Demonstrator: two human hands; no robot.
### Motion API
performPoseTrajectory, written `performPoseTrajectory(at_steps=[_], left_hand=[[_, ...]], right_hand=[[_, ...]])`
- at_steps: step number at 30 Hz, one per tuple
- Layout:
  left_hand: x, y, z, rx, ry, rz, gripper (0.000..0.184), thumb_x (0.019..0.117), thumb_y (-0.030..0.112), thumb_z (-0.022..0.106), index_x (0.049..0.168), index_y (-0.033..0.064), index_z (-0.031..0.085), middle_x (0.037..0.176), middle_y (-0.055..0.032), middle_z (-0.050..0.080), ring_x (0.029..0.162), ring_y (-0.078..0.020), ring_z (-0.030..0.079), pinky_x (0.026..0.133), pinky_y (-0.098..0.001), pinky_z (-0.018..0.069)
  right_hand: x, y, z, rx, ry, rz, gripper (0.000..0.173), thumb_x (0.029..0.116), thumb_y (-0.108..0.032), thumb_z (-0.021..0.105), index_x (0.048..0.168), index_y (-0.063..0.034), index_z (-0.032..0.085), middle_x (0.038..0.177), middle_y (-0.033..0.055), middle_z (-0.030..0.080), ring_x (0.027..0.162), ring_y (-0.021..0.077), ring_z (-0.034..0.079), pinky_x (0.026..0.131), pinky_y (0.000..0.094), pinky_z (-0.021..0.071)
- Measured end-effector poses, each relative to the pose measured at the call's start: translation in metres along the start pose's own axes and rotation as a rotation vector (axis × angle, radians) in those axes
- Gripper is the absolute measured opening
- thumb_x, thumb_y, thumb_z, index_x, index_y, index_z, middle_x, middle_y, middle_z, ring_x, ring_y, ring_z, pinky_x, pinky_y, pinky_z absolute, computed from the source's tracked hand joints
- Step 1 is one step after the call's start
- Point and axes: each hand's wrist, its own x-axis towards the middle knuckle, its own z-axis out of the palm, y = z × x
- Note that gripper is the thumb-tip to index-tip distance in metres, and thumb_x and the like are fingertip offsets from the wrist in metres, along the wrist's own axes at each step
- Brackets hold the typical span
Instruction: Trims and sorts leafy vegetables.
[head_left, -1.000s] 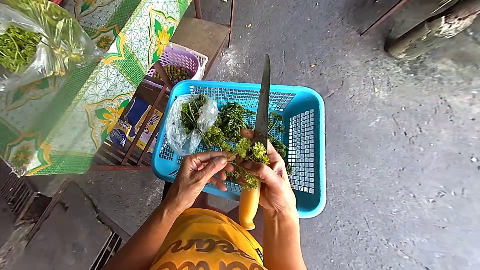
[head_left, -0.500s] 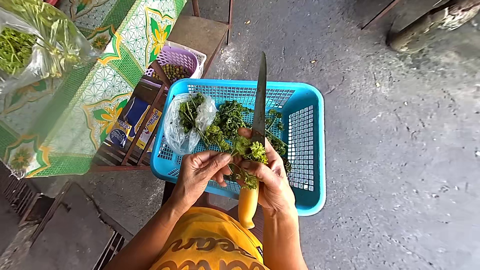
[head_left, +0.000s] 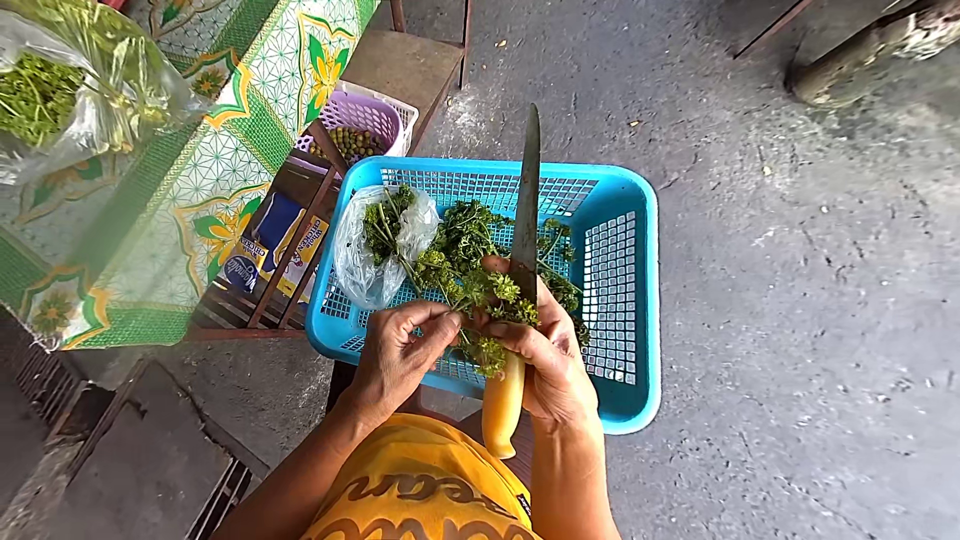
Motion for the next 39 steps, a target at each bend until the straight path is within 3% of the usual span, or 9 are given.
performPoseTrajectory(at_steps=[9, 11, 15, 20, 24, 27, 30, 35, 39], left_hand=[[-0.001, 0.000, 0.000, 0.139, -0.078, 0.078, 0.028, 0.0992, 0.008, 0.047, 0.091, 0.0034, 0.072, 0.080, 0.0033, 0.068, 0.067, 0.0027, 0.057, 0.061, -0.0146, 0.0468], [-0.001, 0.001, 0.001, 0.142, -0.096, 0.072, 0.027, 0.0975, 0.008, 0.046, 0.087, 0.0037, 0.071, 0.078, 0.0039, 0.065, 0.067, 0.0032, 0.056, 0.061, -0.0141, 0.0461], [-0.002, 0.002, -0.002, 0.086, -0.131, 0.039, 0.031, 0.0934, 0.004, 0.042, 0.089, 0.0028, 0.072, 0.082, 0.0026, 0.069, 0.069, 0.0014, 0.059, 0.063, -0.0157, 0.0482], [-0.003, -0.003, -0.006, 0.059, -0.138, 0.046, 0.032, 0.0966, 0.008, 0.042, 0.091, 0.0021, 0.073, 0.083, 0.0024, 0.068, 0.068, 0.0012, 0.058, 0.061, -0.0159, 0.0471], [-0.002, -0.004, -0.002, 0.218, -0.055, 0.133, 0.019, 0.0952, 0.011, 0.059, 0.096, 0.0004, 0.074, 0.086, -0.0013, 0.069, 0.074, -0.0004, 0.063, 0.062, -0.0159, 0.0513], [-0.006, -0.008, 0.005, 0.354, -0.047, 0.206, 0.018, 0.0935, 0.010, 0.061, 0.098, 0.0002, 0.076, 0.084, -0.0068, 0.071, 0.073, -0.0065, 0.066, 0.065, -0.0202, 0.0542], [-0.002, -0.003, 0.006, 0.322, -0.084, 0.261, 0.019, 0.0979, 0.010, 0.062, 0.101, -0.0044, 0.075, 0.087, -0.0135, 0.072, 0.079, -0.0157, 0.070, 0.074, -0.0281, 0.0573], [0.011, -0.002, -0.012, 0.401, -0.029, 0.328, 0.023, 0.1028, 0.014, 0.060, 0.100, -0.0037, 0.075, 0.086, -0.0134, 0.074, 0.078, -0.0194, 0.072, 0.077, -0.0326, 0.0583], [0.028, 0.025, -0.088, 0.478, 0.299, 0.203, 0.026, 0.1034, 0.016, 0.058, 0.104, -0.0040, 0.075, 0.093, -0.0139, 0.074, 0.084, -0.0183, 0.072, 0.080, -0.0349, 0.0593]], right_hand=[[0.003, 0.003, 0.003, -0.135, 0.120, -0.006, 0.065, 0.0863, -0.009, 0.072, 0.146, -0.0106, 0.045, 0.090, 0.0068, 0.066, 0.058, 0.0070, 0.060, 0.052, 0.0185, 0.0532], [0.003, 0.003, 0.003, -0.099, 0.096, 0.015, 0.065, 0.0847, -0.005, 0.070, 0.145, -0.0112, 0.047, 0.081, 0.0061, 0.066, 0.055, 0.0063, 0.060, 0.051, 0.0177, 0.0520], [0.003, 0.004, 0.001, -0.069, 0.086, 0.032, 0.062, 0.0841, -0.002, 0.069, 0.143, -0.0123, 0.052, 0.077, 0.0051, 0.065, 0.053, 0.0052, 0.058, 0.050, 0.0178, 0.0521], [0.004, 0.003, 0.003, -0.112, 0.130, 0.034, 0.067, 0.0812, -0.002, 0.070, 0.144, -0.0141, 0.051, 0.091, 0.0053, 0.066, 0.059, 0.0066, 0.061, 0.056, 0.0195, 0.0559], [0.004, 0.003, 0.002, -0.136, 0.136, 0.027, 0.067, 0.0804, -0.003, 0.071, 0.144, -0.0135, 0.051, 0.093, 0.0041, 0.066, 0.059, 0.0055, 0.058, 0.056, 0.0186, 0.0536], [-0.002, 0.003, 0.000, -0.234, 0.201, 0.028, 0.068, 0.0767, -0.007, 0.070, 0.142, -0.0080, 0.052, 0.105, 0.0048, 0.067, 0.063, 0.0071, 0.060, 0.054, 0.0207, 0.0532], [-0.001, 0.001, 0.002, -0.360, 0.207, -0.006, 0.067, 0.0767, -0.010, 0.068, 0.141, -0.0029, 0.049, 0.112, -0.0016, 0.066, 0.071, 0.0043, 0.062, 0.059, 0.0203, 0.0547], [0.004, 0.001, 0.005, -0.302, 0.105, -0.029, 0.059, 0.0870, 0.000, 0.057, 0.143, -0.0037, 0.038, 0.095, -0.0080, 0.067, 0.058, 0.0017, 0.060, 0.049, 0.0187, 0.0534], [0.008, 0.005, -0.004, -0.199, -0.045, -0.059, 0.047, 0.0992, -0.010, 0.054, 0.143, -0.0092, 0.036, 0.099, -0.0048, 0.070, 0.058, 0.0043, 0.060, 0.049, 0.0206, 0.0526]])
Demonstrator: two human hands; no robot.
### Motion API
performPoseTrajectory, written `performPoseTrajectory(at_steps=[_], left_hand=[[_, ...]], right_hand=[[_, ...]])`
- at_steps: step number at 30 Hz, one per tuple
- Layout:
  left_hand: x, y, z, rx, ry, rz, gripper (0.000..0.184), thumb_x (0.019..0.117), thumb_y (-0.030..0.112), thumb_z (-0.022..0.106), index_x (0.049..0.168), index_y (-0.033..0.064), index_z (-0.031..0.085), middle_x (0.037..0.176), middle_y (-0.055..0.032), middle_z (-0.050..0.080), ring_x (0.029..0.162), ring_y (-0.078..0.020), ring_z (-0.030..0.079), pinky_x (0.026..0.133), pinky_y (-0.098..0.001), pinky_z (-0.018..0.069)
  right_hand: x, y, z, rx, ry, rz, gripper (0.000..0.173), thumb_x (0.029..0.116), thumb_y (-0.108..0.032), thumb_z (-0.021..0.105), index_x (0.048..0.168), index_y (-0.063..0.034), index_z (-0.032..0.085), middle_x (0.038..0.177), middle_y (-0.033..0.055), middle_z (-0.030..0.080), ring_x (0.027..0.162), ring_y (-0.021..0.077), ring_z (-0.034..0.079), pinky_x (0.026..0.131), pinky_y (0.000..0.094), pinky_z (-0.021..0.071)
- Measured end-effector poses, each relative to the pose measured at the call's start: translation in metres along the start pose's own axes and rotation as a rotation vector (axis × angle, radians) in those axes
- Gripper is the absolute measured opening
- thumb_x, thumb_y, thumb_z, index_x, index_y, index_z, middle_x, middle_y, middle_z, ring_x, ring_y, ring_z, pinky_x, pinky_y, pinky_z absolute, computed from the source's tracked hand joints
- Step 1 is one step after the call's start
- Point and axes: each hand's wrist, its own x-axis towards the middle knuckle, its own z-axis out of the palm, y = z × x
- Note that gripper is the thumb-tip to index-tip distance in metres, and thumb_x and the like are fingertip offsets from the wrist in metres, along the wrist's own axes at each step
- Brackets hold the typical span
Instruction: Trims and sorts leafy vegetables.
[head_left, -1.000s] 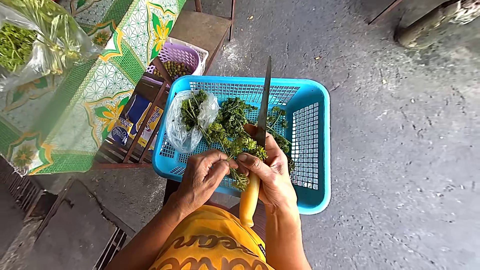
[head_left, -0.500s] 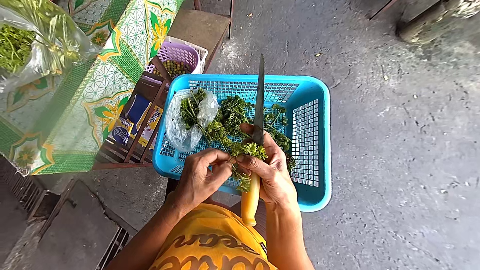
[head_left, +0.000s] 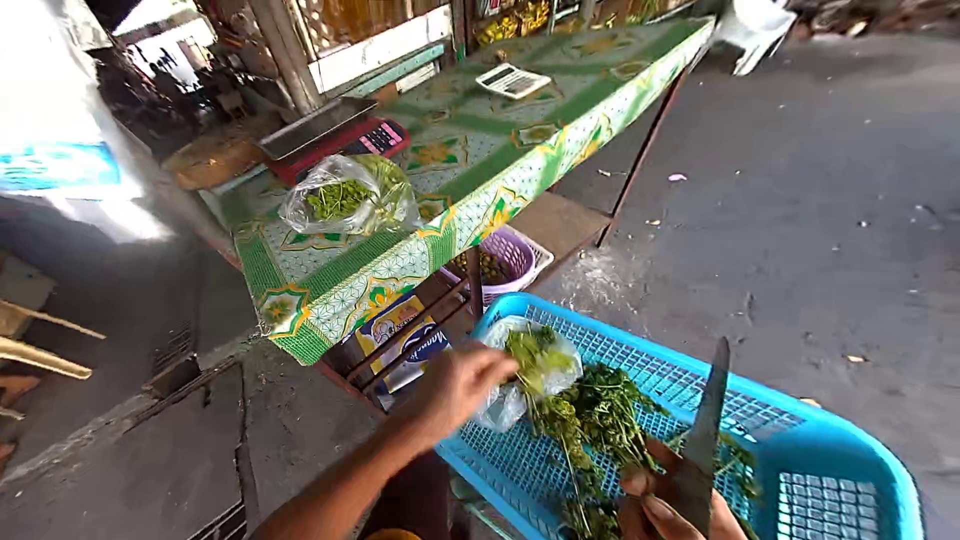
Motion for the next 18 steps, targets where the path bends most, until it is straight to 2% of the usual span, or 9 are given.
performPoseTrajectory(at_steps=[2, 4, 7, 10, 12, 13, 15, 16, 18], left_hand=[[0.025, -0.010, -0.051, -0.047, 0.193, -0.107, 0.026, 0.1045, 0.015, 0.054, 0.113, -0.0035, 0.072, 0.098, -0.0121, 0.073, 0.078, -0.0133, 0.068, 0.072, -0.0309, 0.0575], [0.046, -0.024, -0.102, -0.108, 0.380, -0.125, 0.028, 0.1065, 0.015, 0.052, 0.126, 0.0006, 0.066, 0.104, -0.0088, 0.071, 0.069, -0.0108, 0.062, 0.061, -0.0284, 0.0538], [0.083, -0.054, -0.165, -0.172, 0.668, -0.054, 0.041, 0.1053, 0.014, 0.054, 0.144, 0.0014, 0.051, 0.104, -0.0063, 0.071, 0.073, -0.0098, 0.064, 0.059, -0.0257, 0.0524], [0.113, -0.093, -0.199, -0.190, 0.829, -0.129, 0.037, 0.1072, 0.014, 0.051, 0.142, 0.0019, 0.055, 0.104, -0.0069, 0.070, 0.075, -0.0098, 0.064, 0.060, -0.0244, 0.0512], [0.124, -0.123, -0.209, -0.084, 0.802, -0.257, 0.035, 0.1073, 0.014, 0.050, 0.139, 0.0013, 0.058, 0.108, -0.0093, 0.072, 0.080, -0.0128, 0.065, 0.065, -0.0290, 0.0527], [0.127, -0.136, -0.214, 0.031, 0.723, -0.330, 0.036, 0.1065, 0.015, 0.050, 0.139, 0.0015, 0.060, 0.113, -0.0117, 0.072, 0.088, -0.0184, 0.068, 0.075, -0.0370, 0.0553], [0.131, -0.150, -0.218, 0.289, 0.542, -0.428, 0.037, 0.1051, 0.020, 0.051, 0.137, 0.0059, 0.064, 0.118, -0.0141, 0.073, 0.105, -0.0309, 0.070, 0.094, -0.0558, 0.0526], [0.133, -0.147, -0.218, 0.404, 0.467, -0.456, 0.038, 0.1052, 0.026, 0.052, 0.136, 0.0099, 0.065, 0.120, -0.0149, 0.072, 0.112, -0.0357, 0.068, 0.097, -0.0627, 0.0487], [0.140, -0.138, -0.217, 0.603, 0.376, -0.449, 0.040, 0.1044, 0.038, 0.056, 0.135, 0.0137, 0.067, 0.116, -0.0179, 0.073, 0.111, -0.0425, 0.067, 0.092, -0.0690, 0.0464]], right_hand=[[0.001, 0.001, -0.002, 0.022, -0.023, -0.002, 0.046, 0.1006, -0.012, 0.053, 0.144, -0.0092, 0.036, 0.099, -0.0039, 0.070, 0.058, 0.0052, 0.061, 0.049, 0.0209, 0.0532], [0.002, 0.001, -0.001, 0.030, -0.018, 0.019, 0.045, 0.1008, -0.012, 0.050, 0.143, -0.0104, 0.036, 0.097, -0.0041, 0.071, 0.057, 0.0050, 0.061, 0.047, 0.0204, 0.0524], [0.004, 0.002, 0.000, 0.066, -0.019, 0.020, 0.041, 0.1021, -0.013, 0.052, 0.142, -0.0111, 0.040, 0.096, -0.0018, 0.072, 0.056, 0.0057, 0.061, 0.045, 0.0201, 0.0516], [0.005, 0.002, -0.002, 0.052, -0.006, -0.005, 0.042, 0.1020, -0.016, 0.054, 0.142, -0.0113, 0.042, 0.097, -0.0013, 0.072, 0.055, 0.0059, 0.061, 0.045, 0.0201, 0.0512], [0.005, 0.002, -0.002, 0.026, 0.021, -0.016, 0.041, 0.1018, -0.015, 0.053, 0.141, -0.0124, 0.043, 0.097, -0.0020, 0.072, 0.055, 0.0059, 0.061, 0.044, 0.0203, 0.0513], [0.003, 0.001, -0.002, 0.019, 0.032, -0.023, 0.041, 0.1019, -0.014, 0.052, 0.142, -0.0126, 0.043, 0.097, -0.0015, 0.072, 0.055, 0.0064, 0.061, 0.044, 0.0209, 0.0517], [0.000, -0.001, -0.001, 0.000, 0.048, -0.028, 0.042, 0.1020, -0.014, 0.051, 0.143, -0.0125, 0.042, 0.097, -0.0013, 0.071, 0.056, 0.0069, 0.061, 0.045, 0.0214, 0.0522], [-0.001, -0.002, 0.000, -0.007, 0.053, -0.031, 0.042, 0.1019, -0.014, 0.051, 0.143, -0.0124, 0.042, 0.097, -0.0013, 0.071, 0.056, 0.0070, 0.061, 0.045, 0.0215, 0.0522], [-0.004, -0.005, 0.002, -0.024, 0.069, -0.041, 0.042, 0.1020, -0.015, 0.051, 0.143, -0.0126, 0.043, 0.096, -0.0019, 0.071, 0.055, 0.0066, 0.061, 0.045, 0.0211, 0.0517]])
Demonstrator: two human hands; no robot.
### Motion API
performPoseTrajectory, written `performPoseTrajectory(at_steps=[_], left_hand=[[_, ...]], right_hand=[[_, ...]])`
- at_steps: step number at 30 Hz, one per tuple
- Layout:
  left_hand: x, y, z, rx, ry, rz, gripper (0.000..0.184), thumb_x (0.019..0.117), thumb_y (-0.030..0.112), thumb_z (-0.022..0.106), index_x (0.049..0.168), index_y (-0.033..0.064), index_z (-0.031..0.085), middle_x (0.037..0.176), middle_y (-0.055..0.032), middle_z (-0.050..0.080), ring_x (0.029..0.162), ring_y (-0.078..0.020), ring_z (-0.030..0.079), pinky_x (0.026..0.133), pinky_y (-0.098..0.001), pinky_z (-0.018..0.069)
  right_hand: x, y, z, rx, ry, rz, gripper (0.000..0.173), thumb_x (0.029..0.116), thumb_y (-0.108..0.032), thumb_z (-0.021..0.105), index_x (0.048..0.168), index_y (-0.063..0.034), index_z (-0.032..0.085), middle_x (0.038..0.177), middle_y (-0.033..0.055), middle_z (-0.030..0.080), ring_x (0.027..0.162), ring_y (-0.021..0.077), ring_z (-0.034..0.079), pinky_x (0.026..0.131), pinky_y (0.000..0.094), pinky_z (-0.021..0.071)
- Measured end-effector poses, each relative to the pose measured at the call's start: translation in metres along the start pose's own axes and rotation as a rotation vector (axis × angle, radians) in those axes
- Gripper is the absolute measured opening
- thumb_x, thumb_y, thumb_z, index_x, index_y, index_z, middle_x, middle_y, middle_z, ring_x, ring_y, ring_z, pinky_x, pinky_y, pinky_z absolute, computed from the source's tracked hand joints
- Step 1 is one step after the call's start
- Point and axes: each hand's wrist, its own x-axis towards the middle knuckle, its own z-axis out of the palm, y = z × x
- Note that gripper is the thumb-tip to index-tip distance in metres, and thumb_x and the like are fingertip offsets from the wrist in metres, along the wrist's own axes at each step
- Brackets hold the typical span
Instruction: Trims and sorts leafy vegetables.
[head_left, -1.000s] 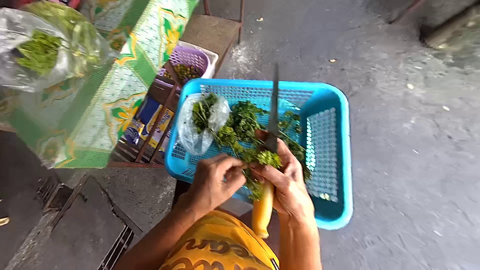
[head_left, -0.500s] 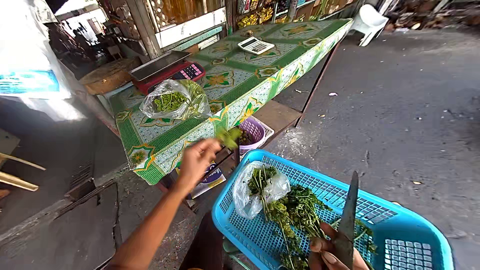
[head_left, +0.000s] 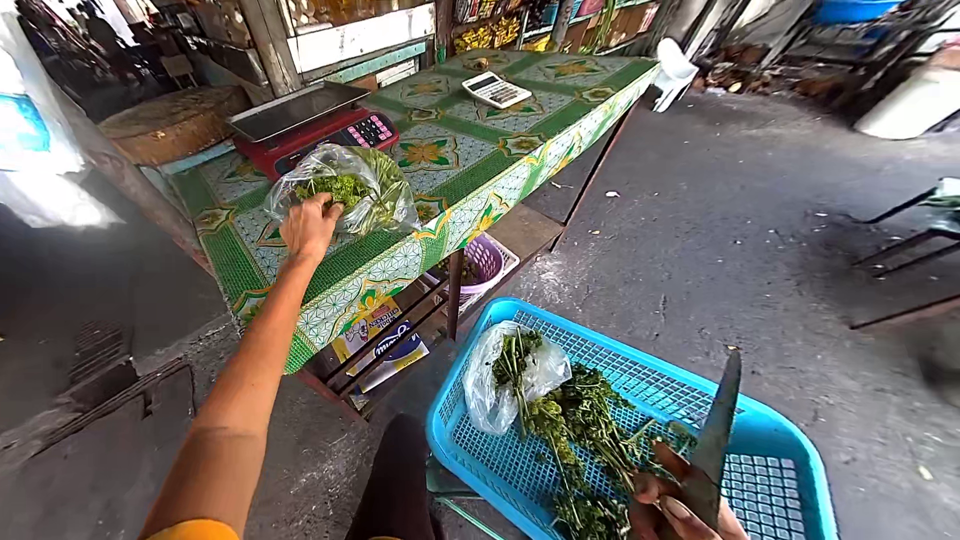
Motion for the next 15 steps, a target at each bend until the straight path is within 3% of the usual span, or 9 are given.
performPoseTrajectory(at_steps=[4, 6, 7, 8, 9, 11, 13, 15], left_hand=[[0.024, 0.012, -0.009, 0.122, -0.040, 0.096, 0.040, 0.1033, 0.032, 0.058, 0.133, 0.0077, 0.067, 0.116, -0.0256, 0.070, 0.111, -0.0490, 0.064, 0.092, -0.0714, 0.0450], [0.045, 0.010, -0.010, -0.060, -0.039, 0.042, 0.036, 0.1019, 0.027, 0.059, 0.128, 0.0049, 0.069, 0.115, -0.0214, 0.072, 0.108, -0.0401, 0.068, 0.095, -0.0638, 0.0497], [0.055, 0.009, -0.011, -0.220, -0.029, -0.013, 0.034, 0.1015, 0.024, 0.059, 0.127, 0.0035, 0.069, 0.110, -0.0168, 0.073, 0.097, -0.0305, 0.071, 0.088, -0.0531, 0.0552], [0.064, 0.009, -0.009, -0.409, -0.009, -0.084, 0.034, 0.1015, 0.020, 0.059, 0.129, 0.0028, 0.067, 0.104, -0.0132, 0.073, 0.082, -0.0212, 0.068, 0.075, -0.0411, 0.0557], [0.071, 0.010, -0.009, -0.579, 0.018, -0.156, 0.034, 0.1016, 0.017, 0.058, 0.133, 0.0036, 0.063, 0.101, -0.0116, 0.071, 0.074, -0.0169, 0.065, 0.066, -0.0345, 0.0539], [0.077, 0.015, -0.007, -0.759, 0.102, -0.247, 0.036, 0.1015, 0.011, 0.055, 0.137, 0.0066, 0.058, 0.102, -0.0123, 0.068, 0.070, -0.0169, 0.066, 0.059, -0.0309, 0.0554], [0.071, 0.018, -0.001, -0.639, 0.102, -0.232, 0.038, 0.1012, 0.012, 0.055, 0.139, 0.0075, 0.056, 0.112, -0.0148, 0.068, 0.079, -0.0201, 0.070, 0.065, -0.0351, 0.0583], [0.056, 0.024, 0.004, -0.303, 0.018, -0.141, 0.038, 0.0986, 0.023, 0.058, 0.133, 0.0098, 0.065, 0.123, -0.0179, 0.069, 0.108, -0.0335, 0.068, 0.088, -0.0584, 0.0533]], right_hand=[[-0.004, 0.002, 0.001, 0.000, 0.004, -0.022, 0.041, 0.1027, -0.015, 0.052, 0.142, -0.0124, 0.043, 0.095, -0.0017, 0.071, 0.057, 0.0071, 0.062, 0.045, 0.0214, 0.0526], [-0.007, 0.003, 0.004, 0.002, 0.026, -0.017, 0.041, 0.1028, -0.015, 0.052, 0.142, -0.0121, 0.042, 0.093, -0.0016, 0.071, 0.056, 0.0073, 0.062, 0.045, 0.0214, 0.0525], [-0.009, 0.003, 0.007, 0.000, 0.040, -0.012, 0.041, 0.1026, -0.014, 0.050, 0.142, -0.0115, 0.042, 0.092, -0.0019, 0.070, 0.056, 0.0071, 0.062, 0.044, 0.0211, 0.0522], [-0.011, 0.003, 0.008, 0.000, 0.053, -0.008, 0.041, 0.1025, -0.013, 0.050, 0.142, -0.0110, 0.041, 0.092, -0.0022, 0.070, 0.055, 0.0067, 0.061, 0.044, 0.0208, 0.0519], [-0.013, 0.003, 0.009, 0.005, 0.062, -0.009, 0.041, 0.1024, -0.013, 0.050, 0.143, -0.0105, 0.041, 0.092, -0.0019, 0.070, 0.055, 0.0068, 0.061, 0.044, 0.0209, 0.0516], [-0.016, 0.004, 0.010, 0.010, 0.070, -0.011, 0.042, 0.1018, -0.013, 0.051, 0.142, -0.0101, 0.041, 0.091, -0.0014, 0.070, 0.055, 0.0076, 0.061, 0.044, 0.0216, 0.0521], [-0.018, 0.003, 0.010, 0.003, 0.073, -0.012, 0.042, 0.1021, -0.013, 0.051, 0.143, -0.0108, 0.042, 0.091, -0.0009, 0.071, 0.055, 0.0080, 0.062, 0.044, 0.0218, 0.0520], [-0.019, 0.001, 0.009, -0.003, 0.079, -0.013, 0.042, 0.1026, -0.013, 0.050, 0.143, -0.0111, 0.042, 0.092, -0.0008, 0.070, 0.055, 0.0074, 0.061, 0.044, 0.0214, 0.0517]])
